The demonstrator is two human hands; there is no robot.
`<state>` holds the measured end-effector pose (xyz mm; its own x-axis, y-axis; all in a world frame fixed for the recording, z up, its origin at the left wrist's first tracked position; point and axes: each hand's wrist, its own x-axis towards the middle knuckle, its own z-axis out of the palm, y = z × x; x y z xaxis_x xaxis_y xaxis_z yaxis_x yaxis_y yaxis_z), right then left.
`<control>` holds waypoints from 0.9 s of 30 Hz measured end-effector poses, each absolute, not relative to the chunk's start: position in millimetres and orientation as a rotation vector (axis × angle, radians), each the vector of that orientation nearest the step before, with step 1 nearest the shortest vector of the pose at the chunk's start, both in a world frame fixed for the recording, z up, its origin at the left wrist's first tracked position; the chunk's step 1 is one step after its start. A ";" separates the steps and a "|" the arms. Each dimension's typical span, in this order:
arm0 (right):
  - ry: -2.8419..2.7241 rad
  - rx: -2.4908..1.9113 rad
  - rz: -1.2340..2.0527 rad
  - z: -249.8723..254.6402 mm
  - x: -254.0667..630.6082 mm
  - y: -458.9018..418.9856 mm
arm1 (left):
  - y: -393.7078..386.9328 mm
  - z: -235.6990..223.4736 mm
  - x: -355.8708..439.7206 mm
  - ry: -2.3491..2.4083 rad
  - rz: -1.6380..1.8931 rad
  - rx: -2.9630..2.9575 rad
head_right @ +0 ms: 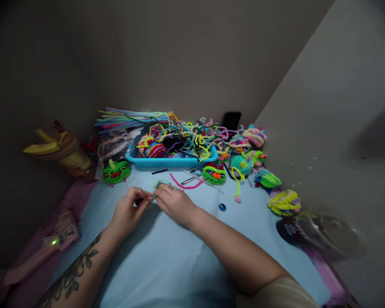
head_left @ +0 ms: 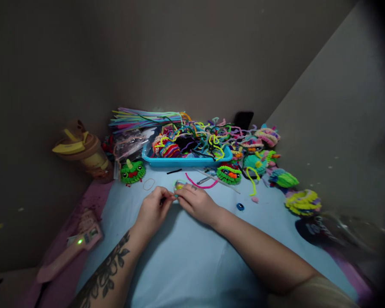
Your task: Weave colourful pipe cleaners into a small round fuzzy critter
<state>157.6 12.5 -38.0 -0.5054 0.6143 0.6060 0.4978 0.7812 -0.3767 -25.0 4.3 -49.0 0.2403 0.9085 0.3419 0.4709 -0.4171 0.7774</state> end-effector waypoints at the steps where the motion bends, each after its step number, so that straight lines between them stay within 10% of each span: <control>1: -2.206 -0.827 0.181 -38.1 157.7 12.5 | 4.6 -48.6 -25.4 1.265 1.074 1.990; 27: -2.243 -0.797 0.077 -40.3 158.4 14.2 | 9.0 -24.4 -28.5 1.362 0.677 1.979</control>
